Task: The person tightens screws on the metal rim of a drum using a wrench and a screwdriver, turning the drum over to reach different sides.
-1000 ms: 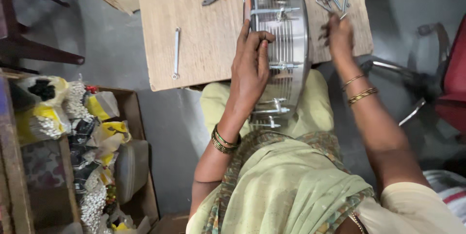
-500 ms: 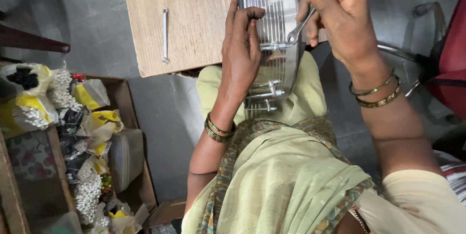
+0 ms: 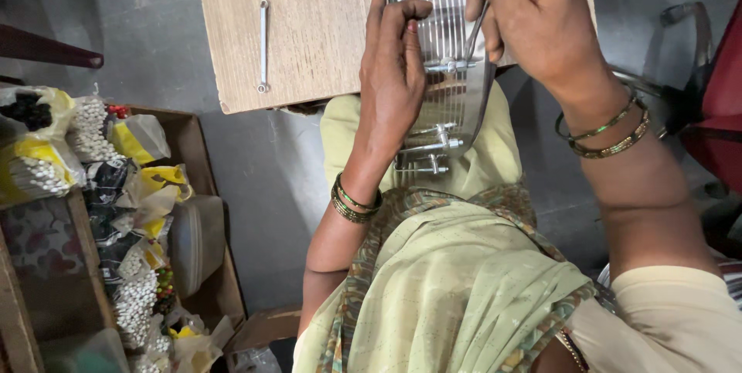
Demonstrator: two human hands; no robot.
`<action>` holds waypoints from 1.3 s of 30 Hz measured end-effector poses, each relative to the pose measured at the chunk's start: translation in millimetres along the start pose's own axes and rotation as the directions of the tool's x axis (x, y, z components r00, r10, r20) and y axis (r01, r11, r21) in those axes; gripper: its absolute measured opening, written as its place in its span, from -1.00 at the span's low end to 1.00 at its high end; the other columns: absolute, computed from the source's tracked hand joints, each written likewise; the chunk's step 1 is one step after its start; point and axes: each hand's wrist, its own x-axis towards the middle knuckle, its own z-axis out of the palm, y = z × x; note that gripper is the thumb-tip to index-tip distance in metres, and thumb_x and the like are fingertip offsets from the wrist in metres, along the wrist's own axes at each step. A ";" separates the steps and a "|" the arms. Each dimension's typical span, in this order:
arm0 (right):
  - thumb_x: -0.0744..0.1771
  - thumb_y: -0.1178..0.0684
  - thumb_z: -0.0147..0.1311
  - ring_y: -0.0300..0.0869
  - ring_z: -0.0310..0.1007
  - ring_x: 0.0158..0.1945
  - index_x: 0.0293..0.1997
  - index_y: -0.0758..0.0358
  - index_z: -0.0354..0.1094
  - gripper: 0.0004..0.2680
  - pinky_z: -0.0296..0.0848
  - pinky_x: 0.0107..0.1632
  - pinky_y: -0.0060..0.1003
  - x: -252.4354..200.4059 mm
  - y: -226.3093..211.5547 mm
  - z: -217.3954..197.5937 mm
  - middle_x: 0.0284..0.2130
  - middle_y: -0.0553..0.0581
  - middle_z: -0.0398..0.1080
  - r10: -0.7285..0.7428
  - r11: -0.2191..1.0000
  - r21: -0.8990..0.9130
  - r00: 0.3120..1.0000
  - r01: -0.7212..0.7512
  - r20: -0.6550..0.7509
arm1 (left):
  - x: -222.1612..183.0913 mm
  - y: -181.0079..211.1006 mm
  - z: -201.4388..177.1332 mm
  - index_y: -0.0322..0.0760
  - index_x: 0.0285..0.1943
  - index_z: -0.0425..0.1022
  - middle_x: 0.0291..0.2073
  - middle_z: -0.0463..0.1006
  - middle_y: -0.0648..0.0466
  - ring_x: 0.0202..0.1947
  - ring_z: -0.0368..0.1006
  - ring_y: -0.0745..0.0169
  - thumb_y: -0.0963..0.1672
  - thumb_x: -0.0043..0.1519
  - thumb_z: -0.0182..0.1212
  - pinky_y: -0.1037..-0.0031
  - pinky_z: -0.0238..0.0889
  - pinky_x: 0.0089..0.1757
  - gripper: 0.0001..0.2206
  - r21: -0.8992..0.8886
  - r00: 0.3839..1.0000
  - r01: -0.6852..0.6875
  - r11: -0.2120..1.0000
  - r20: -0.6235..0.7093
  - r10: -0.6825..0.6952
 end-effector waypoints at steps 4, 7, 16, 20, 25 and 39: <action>0.55 0.08 -0.14 -0.35 0.34 -0.55 -0.01 0.38 0.17 -0.85 0.37 -0.50 -0.46 4.1 1.2 6.9 -0.39 0.09 0.40 -0.050 0.995 -0.085 0.998 0.052 0.023 | 1.5 1.1 -2.7 -0.29 0.14 0.45 0.33 0.37 -0.20 0.47 0.21 -0.14 -0.25 0.50 -0.06 0.22 0.35 0.18 -0.84 0.010 1.000 -0.009 1.000 -0.010 0.009; 0.56 0.11 -0.14 -0.30 0.34 -0.59 0.02 0.38 0.15 -0.88 0.35 -0.49 -0.40 3.4 4.5 7.4 -0.40 0.12 0.40 -0.063 0.992 -0.112 0.998 0.064 0.020 | 4.6 2.3 -2.3 -0.31 0.13 0.44 0.35 0.35 -0.24 0.48 0.21 -0.14 -0.25 0.49 -0.06 0.21 0.34 0.20 -0.84 0.010 0.999 -0.011 1.000 -0.030 0.011; 0.36 0.40 -0.03 0.08 0.50 -0.29 -0.14 0.39 0.17 -0.89 0.51 -0.26 -0.15 -38.2 63.9 38.2 -0.17 0.34 0.41 -0.809 0.452 -0.323 0.535 0.831 0.244 | 35.1 -20.2 -17.1 -0.37 0.13 0.38 0.04 0.52 -0.09 0.05 0.54 0.04 -0.26 0.49 -0.10 0.37 0.36 0.15 -0.85 -0.011 0.997 -0.034 0.999 -0.071 0.033; 0.44 0.31 -0.26 -0.03 0.51 -0.30 -0.14 0.35 0.13 -0.93 0.61 -0.28 -0.16 -39.4 67.9 28.7 -0.15 0.43 0.40 -0.755 0.648 0.123 0.655 0.751 -0.027 | 30.9 -22.7 -19.8 -0.36 0.14 0.36 0.03 0.52 -0.08 0.04 0.55 0.04 -0.25 0.51 -0.12 0.38 0.38 0.16 -0.85 -0.009 0.995 -0.046 0.999 -0.084 0.045; 0.56 0.11 -0.27 -0.23 0.39 -0.51 -0.06 0.43 0.22 -0.81 0.38 -0.45 -0.42 -15.2 23.6 -5.3 -0.31 0.24 0.40 -0.294 0.949 0.113 0.955 0.295 -0.025 | 24.2 -19.3 -15.4 -0.36 0.16 0.36 0.14 0.48 -0.13 0.09 0.54 0.00 -0.25 0.51 -0.10 0.38 0.36 0.14 -0.86 -0.010 0.996 -0.057 0.998 -0.076 0.056; 0.51 0.10 -0.14 -0.36 0.16 -0.64 0.27 0.27 0.16 -0.82 0.18 -0.58 -0.46 55.0 6.6 2.7 -0.48 0.09 0.37 0.049 0.999 0.005 0.987 -0.050 0.150 | 29.8 3.0 6.0 -0.26 0.08 0.42 0.53 0.09 -0.25 0.31 0.39 -0.22 -0.28 0.35 0.01 0.32 0.41 0.07 -0.81 -0.025 0.996 -0.005 1.000 -0.084 0.003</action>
